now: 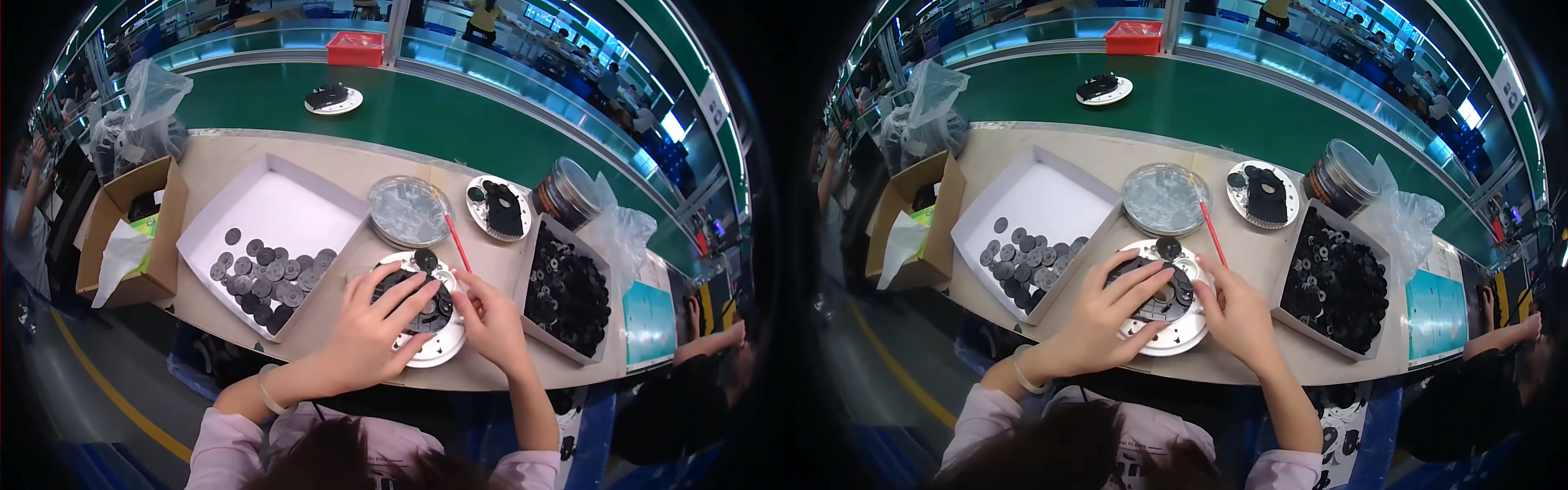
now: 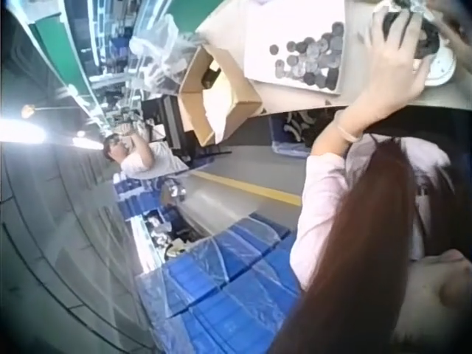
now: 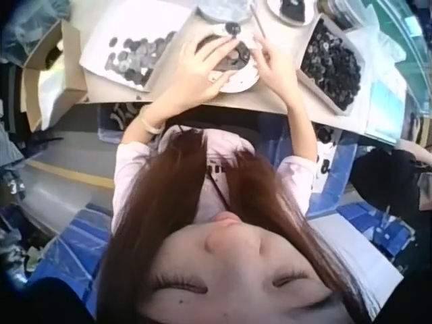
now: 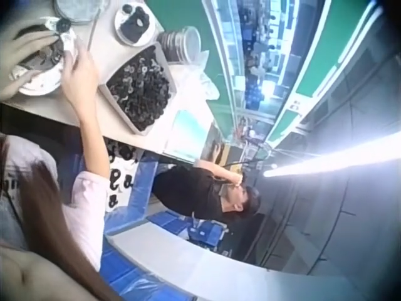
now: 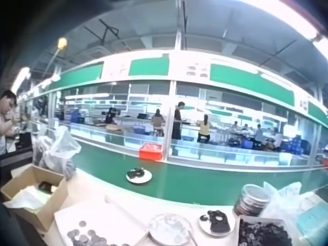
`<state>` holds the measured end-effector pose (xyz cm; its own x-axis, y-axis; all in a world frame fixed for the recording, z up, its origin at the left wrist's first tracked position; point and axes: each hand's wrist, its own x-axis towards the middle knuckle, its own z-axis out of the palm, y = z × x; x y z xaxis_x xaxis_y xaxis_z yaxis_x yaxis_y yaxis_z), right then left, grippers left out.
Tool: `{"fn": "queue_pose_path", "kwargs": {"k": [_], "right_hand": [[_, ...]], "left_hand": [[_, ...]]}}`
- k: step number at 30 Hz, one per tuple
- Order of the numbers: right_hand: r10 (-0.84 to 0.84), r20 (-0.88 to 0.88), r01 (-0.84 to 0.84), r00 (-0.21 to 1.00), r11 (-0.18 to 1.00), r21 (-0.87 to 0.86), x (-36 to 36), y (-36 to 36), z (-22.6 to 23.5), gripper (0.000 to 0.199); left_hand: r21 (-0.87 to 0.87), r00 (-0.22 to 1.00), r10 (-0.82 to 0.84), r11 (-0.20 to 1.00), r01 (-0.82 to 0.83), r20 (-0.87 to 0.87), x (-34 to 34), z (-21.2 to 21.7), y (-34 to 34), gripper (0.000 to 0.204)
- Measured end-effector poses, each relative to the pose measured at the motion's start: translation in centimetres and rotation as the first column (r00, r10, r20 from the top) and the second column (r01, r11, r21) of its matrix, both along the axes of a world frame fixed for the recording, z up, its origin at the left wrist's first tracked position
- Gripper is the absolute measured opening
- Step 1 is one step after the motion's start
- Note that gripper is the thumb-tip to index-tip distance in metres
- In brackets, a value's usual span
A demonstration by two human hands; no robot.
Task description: Assembling and applying lubricant to metal components on a circular assembly plate at a production line station.
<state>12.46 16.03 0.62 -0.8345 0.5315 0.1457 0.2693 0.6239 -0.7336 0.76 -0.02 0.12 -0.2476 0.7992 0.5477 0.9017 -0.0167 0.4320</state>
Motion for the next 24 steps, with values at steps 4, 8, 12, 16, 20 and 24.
{"fn": "queue_pose_path", "kwargs": {"k": [4,8,12,16,20,24], "right_hand": [[0.139,0.018,-0.14,0.99,0.968,0.208,0.4,-0.3,0.2,0.035],[0.135,0.005,-0.128,0.991,0.927,0.354,0.3,-0.3,0.0,0.037],[0.184,0.053,-0.191,0.982,0.941,0.28,0.4,-0.2,0.6,0.038],[0.221,0.115,-0.245,0.968,0.934,0.261,0.5,0.3,0.7,0.038],[0.195,0.117,-0.221,0.974,0.929,0.297,0.2,0.0,0.9,0.037],[0.135,0.058,-0.147,0.989,0.9,0.411,0.0,-0.2,0.3,0.038]], "left_hand": [[-0.089,0.999,0.041,0.995,-0.039,0.013,0.5,1.1,-1.0,0.063],[-0.096,0.992,0.101,0.99,-0.108,-0.069,1.8,-0.5,-1.4,0.059],[-0.098,0.995,0.094,0.991,-0.096,-0.026,1.8,-0.2,-1.9,0.055],[-0.115,0.996,0.067,0.992,-0.06,0.06,1.7,0.5,-1.9,0.051],[-0.177,0.995,0.094,0.979,-0.099,-0.034,1.9,0.0,-1.7,0.05],[-0.105,0.992,0.119,0.987,-0.124,-0.052,1.8,-1.4,-1.2,0.052]]}}
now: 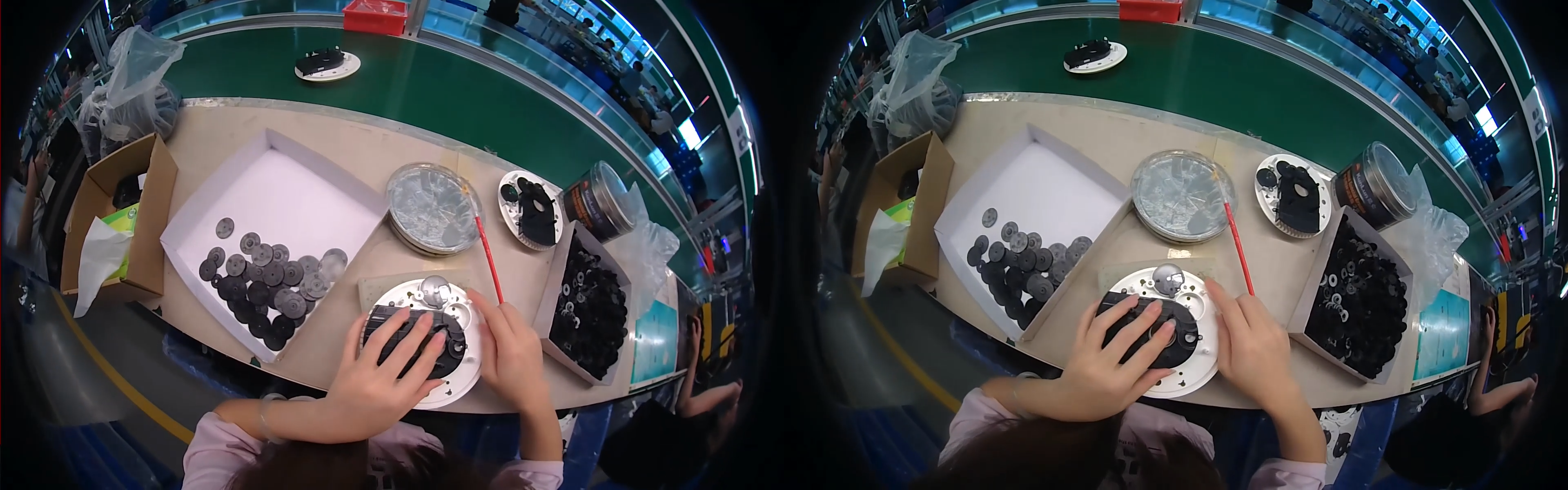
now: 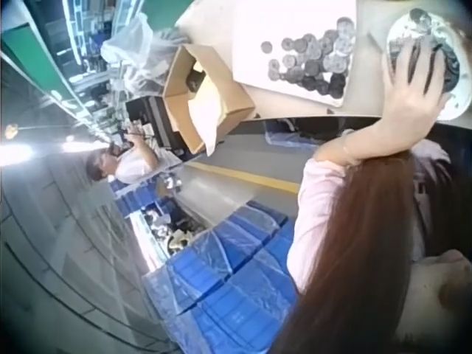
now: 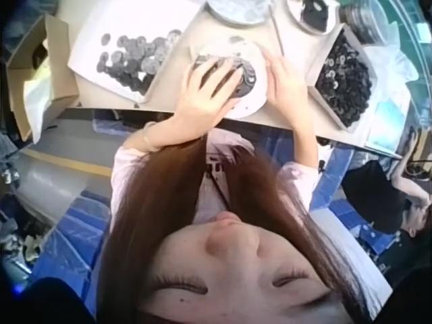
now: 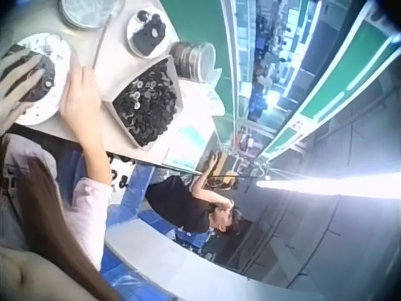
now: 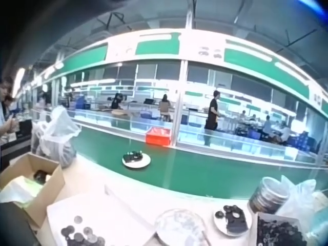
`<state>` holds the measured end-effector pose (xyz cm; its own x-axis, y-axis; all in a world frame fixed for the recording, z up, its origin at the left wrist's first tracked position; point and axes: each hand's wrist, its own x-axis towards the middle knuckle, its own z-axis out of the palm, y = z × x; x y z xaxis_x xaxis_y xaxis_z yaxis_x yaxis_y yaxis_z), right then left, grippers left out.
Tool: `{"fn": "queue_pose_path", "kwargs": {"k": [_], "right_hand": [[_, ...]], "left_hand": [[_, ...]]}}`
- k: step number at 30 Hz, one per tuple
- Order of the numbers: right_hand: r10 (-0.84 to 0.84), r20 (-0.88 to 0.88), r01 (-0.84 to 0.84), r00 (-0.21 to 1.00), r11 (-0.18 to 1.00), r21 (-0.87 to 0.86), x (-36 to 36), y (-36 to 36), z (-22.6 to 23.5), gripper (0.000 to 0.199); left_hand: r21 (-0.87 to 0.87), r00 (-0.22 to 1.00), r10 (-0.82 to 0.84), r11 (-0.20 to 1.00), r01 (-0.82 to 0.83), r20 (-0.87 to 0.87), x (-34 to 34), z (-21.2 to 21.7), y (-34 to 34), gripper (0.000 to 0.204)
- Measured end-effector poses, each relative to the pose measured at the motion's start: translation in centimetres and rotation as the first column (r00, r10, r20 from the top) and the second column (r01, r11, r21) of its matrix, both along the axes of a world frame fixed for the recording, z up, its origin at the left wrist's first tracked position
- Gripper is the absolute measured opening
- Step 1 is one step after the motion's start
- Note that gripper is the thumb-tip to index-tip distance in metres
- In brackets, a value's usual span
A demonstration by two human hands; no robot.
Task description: Assembling and applying lubricant to metal components on a circular assembly plate at a production line station.
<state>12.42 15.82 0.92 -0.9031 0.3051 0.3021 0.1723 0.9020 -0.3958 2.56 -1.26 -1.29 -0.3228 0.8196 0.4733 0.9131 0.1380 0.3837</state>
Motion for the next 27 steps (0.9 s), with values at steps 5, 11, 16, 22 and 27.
{"fn": "queue_pose_path", "kwargs": {"k": [5,11,16,22,27], "right_hand": [[0.015,0.185,-0.027,0.983,0.998,0.064,-0.7,0.7,3.6,0.035],[0.356,-0.081,-0.348,0.931,0.932,0.101,-9.8,-2.4,6.8,0.028],[0.507,0.285,-0.535,0.813,0.844,0.024,-17.7,-5.9,3.7,0.026],[0.515,0.547,-0.547,0.661,0.829,-0.12,-20.4,-7.3,1.3,0.024],[0.534,0.51,-0.461,0.675,0.844,-0.274,-20.9,-6.7,0.5,0.026]], "left_hand": [[-0.087,0.993,0.034,0.995,-0.044,-0.11,-0.4,0.9,0.1,0.056],[0.037,0.988,0.049,0.998,-0.044,-0.149,-0.5,-1.2,0.1,0.055],[0.096,0.993,0.003,0.995,0.008,-0.115,-0.1,-0.7,0.5,0.048],[0.076,0.993,0.016,0.997,-0.007,-0.12,0.2,-0.7,0.0,0.044],[0.071,0.991,0.018,0.997,-0.008,-0.134,0.1,-0.7,0.2,0.045]]}}
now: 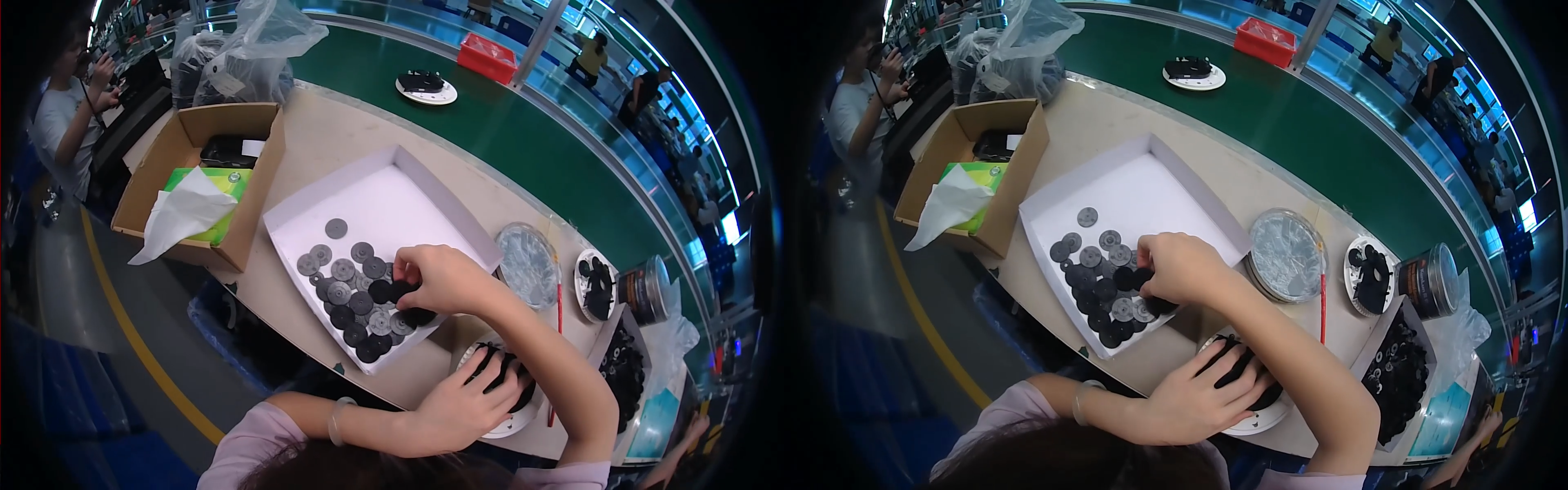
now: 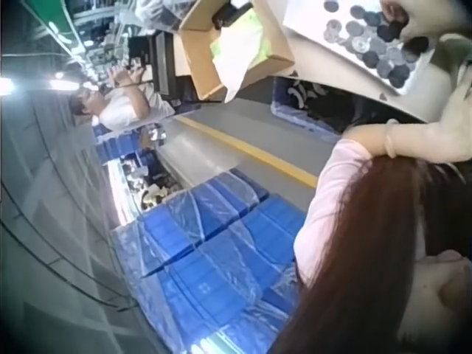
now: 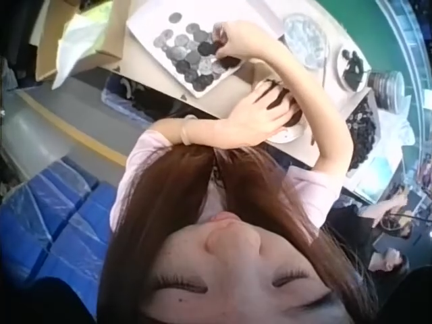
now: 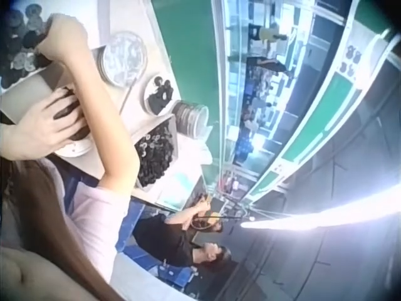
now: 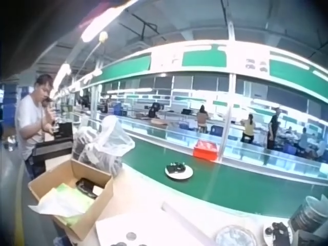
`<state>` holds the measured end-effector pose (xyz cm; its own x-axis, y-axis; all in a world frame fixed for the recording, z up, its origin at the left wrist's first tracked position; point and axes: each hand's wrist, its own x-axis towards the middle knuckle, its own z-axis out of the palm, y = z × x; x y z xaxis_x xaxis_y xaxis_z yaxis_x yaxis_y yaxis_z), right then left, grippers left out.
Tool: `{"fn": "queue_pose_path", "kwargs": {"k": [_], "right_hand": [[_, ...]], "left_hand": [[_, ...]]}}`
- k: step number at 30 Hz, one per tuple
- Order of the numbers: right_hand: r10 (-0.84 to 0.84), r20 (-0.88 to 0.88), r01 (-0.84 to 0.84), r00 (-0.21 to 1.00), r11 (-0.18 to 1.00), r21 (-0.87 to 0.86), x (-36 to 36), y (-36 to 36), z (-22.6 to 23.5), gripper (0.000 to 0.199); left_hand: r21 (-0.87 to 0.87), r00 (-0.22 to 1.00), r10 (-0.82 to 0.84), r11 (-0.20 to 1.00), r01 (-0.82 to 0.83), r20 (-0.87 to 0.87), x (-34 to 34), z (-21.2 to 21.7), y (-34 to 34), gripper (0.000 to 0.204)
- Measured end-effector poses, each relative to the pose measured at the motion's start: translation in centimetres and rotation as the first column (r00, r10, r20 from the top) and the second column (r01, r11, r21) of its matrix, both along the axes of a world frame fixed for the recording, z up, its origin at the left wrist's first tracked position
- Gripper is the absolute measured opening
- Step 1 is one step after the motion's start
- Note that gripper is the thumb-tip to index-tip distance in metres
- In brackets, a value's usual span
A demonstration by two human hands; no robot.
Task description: Assembling and applying lubricant to metal components on a circular assembly plate at a production line station.
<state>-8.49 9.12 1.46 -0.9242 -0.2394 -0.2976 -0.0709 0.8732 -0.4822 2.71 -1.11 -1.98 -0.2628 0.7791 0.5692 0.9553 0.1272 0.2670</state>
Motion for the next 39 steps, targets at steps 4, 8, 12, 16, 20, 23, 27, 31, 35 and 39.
{"fn": "queue_pose_path", "kwargs": {"k": [4,8,12,16,20,23,27,31,35,39], "right_hand": [[-0.101,-0.127,0.066,0.987,0.966,-0.252,0.9,2.5,1.7,0.019],[-0.405,-0.224,0.254,0.886,0.83,-0.496,4.8,5.5,5.6,0.012],[-0.698,0.058,0.587,0.713,0.55,-0.594,11.5,9.9,5.4,0.011],[-0.657,0.518,0.796,0.548,0.218,-0.565,15.9,11.0,3.4,0.009],[-0.543,0.669,0.84,0.508,0.139,-0.525,16.9,11.1,2.8,0.009],[-0.534,0.656,0.831,0.534,0.187,-0.524,16.7,11.0,2.5,0.012],[-0.554,0.631,0.839,0.543,0.334,-0.43,15.6,10.8,3.2,0.014],[-0.527,0.663,0.846,0.532,0.304,-0.438,15.7,11.0,3.7,0.017],[-0.523,0.643,0.828,0.559,0.313,-0.465,15.8,11.2,3.5,0.018],[-0.556,0.625,0.836,0.548,0.358,-0.415,16.1,11.2,3.1,0.018]], "left_hand": [[-0.025,0.999,-0.039,0.999,0.038,-0.024,-0.5,0.3,0.6,0.045],[-0.051,0.992,-0.054,0.997,0.06,0.116,-1.7,1.3,0.4,0.05],[-0.002,0.965,-0.117,0.993,0.121,0.235,-1.9,1.7,1.3,0.052],[0.057,0.968,-0.099,0.994,0.088,0.231,-1.4,1.2,1.5,0.049],[-0.036,0.975,-0.077,0.996,0.087,0.208,-1.6,1.6,1.2,0.044],[-0.053,0.98,-0.083,0.994,0.094,0.181,-1.5,1.8,1.4,0.043],[0.018,0.967,-0.077,0.997,0.075,0.241,-1.5,1.3,1.1,0.039],[-0.053,0.983,-0.052,0.997,0.062,0.174,-1.5,1.9,1.6,0.042],[-0.096,0.986,-0.05,0.993,0.065,0.156,-1.5,2.2,1.7,0.042],[-0.13,0.986,-0.077,0.987,0.097,0.15,-1.7,2.4,1.6,0.042]]}}
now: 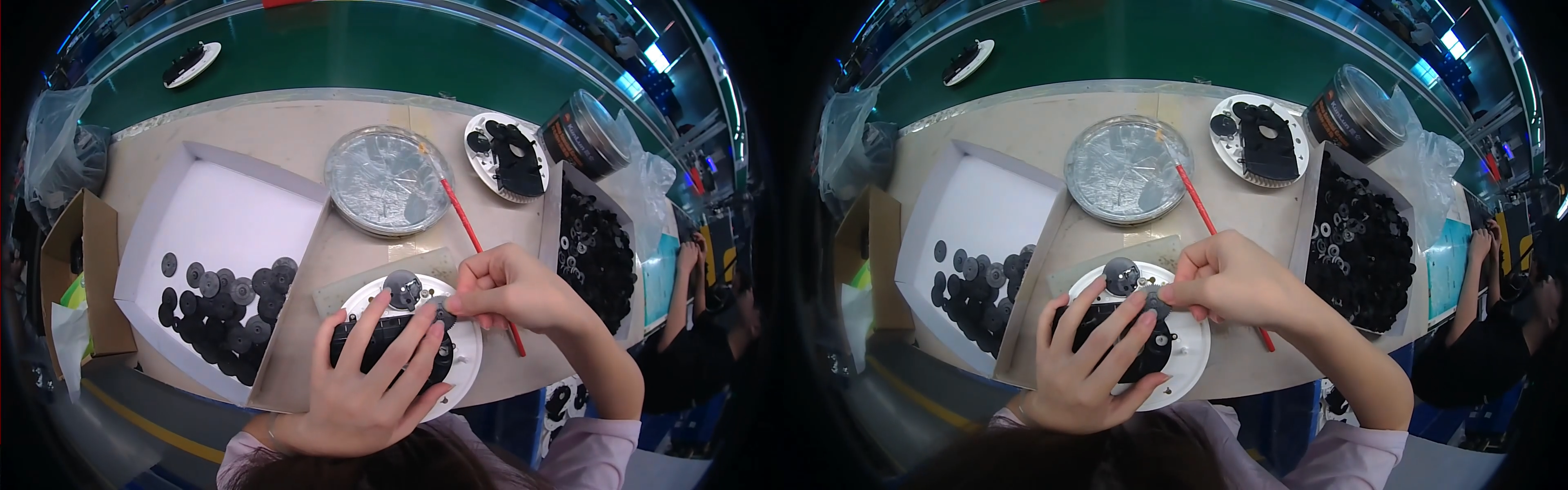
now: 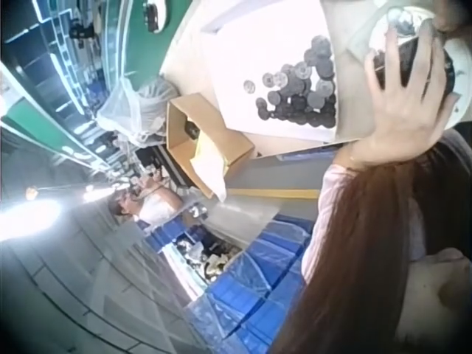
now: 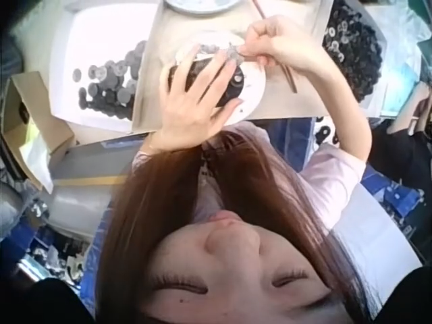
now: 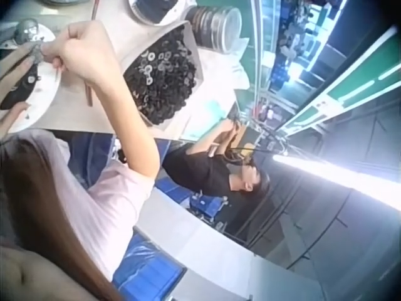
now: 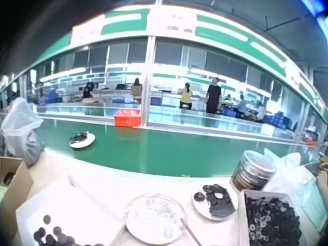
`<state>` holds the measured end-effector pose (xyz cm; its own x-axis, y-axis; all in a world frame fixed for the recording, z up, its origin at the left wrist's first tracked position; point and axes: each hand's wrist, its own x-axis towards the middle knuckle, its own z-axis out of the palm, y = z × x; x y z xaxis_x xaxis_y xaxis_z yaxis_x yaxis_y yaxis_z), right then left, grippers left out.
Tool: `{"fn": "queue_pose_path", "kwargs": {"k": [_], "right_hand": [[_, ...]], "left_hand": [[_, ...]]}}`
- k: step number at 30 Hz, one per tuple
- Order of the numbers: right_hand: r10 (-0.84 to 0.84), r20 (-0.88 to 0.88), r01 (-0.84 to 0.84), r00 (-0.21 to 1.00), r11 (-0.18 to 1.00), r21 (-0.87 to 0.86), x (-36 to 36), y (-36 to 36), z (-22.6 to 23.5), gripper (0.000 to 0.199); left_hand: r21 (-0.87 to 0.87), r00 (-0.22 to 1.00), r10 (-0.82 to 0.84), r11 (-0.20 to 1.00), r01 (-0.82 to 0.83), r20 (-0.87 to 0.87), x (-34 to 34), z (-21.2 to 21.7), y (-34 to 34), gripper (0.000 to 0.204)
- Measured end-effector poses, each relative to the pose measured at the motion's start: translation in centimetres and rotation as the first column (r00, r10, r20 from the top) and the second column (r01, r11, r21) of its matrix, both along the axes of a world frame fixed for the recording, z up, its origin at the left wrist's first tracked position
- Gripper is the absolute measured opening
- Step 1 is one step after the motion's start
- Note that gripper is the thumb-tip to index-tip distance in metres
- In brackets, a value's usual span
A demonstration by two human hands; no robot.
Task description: Assembling and applying lubricant to metal components on a circular assembly plate at a production line station.
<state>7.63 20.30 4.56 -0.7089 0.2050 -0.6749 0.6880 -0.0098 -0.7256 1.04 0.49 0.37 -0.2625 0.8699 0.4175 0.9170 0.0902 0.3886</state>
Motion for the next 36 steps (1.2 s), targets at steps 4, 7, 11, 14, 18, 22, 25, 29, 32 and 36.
{"fn": "queue_pose_path", "kwargs": {"k": [4,7,11,14,18,22,25,29,32,36], "right_hand": [[0.039,-0.025,-0.036,0.999,0.995,0.094,-0.2,-1.0,0.9,0.017],[0.032,0.003,-0.033,0.999,0.996,0.08,-0.2,-0.8,0.8,0.017],[0.012,-0.012,-0.012,1.0,1.0,-0.028,0.4,0.1,-0.5,0.017],[0.013,-0.044,-0.014,0.999,1.0,-0.003,1.3,0.1,-1.0,0.017],[-0.057,-0.277,0.128,0.959,0.961,0.245,2.7,0.3,0.3,0.012],[-0.071,-0.478,0.459,0.876,0.431,0.777,6.7,4.5,1.4,0.01],[-0.084,-0.402,0.41,0.912,0.139,0.901,9.8,7.6,0.8,0.017],[-0.225,-0.147,0.171,0.963,0.093,0.981,13.6,9.0,-0.8,0.024],[-0.391,-0.104,0.096,0.914,-0.039,0.995,17.0,10.8,-1.6,0.021],[-0.449,-0.148,-0.011,0.881,-0.332,0.943,18.3,11.4,-2.6,0.017]], "left_hand": [[-0.033,1.0,-0.006,0.999,0.006,0.004,0.1,0.0,-0.2,0.044],[-0.046,1.0,-0.012,0.999,0.011,-0.009,0.1,0.3,0.0,0.044],[-0.11,0.999,-0.018,0.994,0.015,-0.03,0.1,1.1,0.0,0.044],[-0.144,0.999,-0.041,0.989,0.036,-0.03,0.0,1.3,0.3,0.045],[-0.113,0.998,-0.06,0.992,0.06,0.0,-0.3,0.9,0.3,0.046],[-0.057,0.998,-0.063,0.996,0.062,-0.006,-0.5,0.7,0.6,0.039],[-0.051,0.998,-0.059,0.997,0.058,-0.01,-0.4,0.9,0.4,0.038],[-0.042,0.998,-0.056,0.998,0.056,0.006,-0.4,0.8,0.3,0.038],[-0.02,0.998,-0.064,0.998,0.064,0.008,-0.4,0.6,0.4,0.039],[-0.005,0.999,-0.05,0.999,0.051,0.02,-0.4,0.5,0.4,0.041]]}}
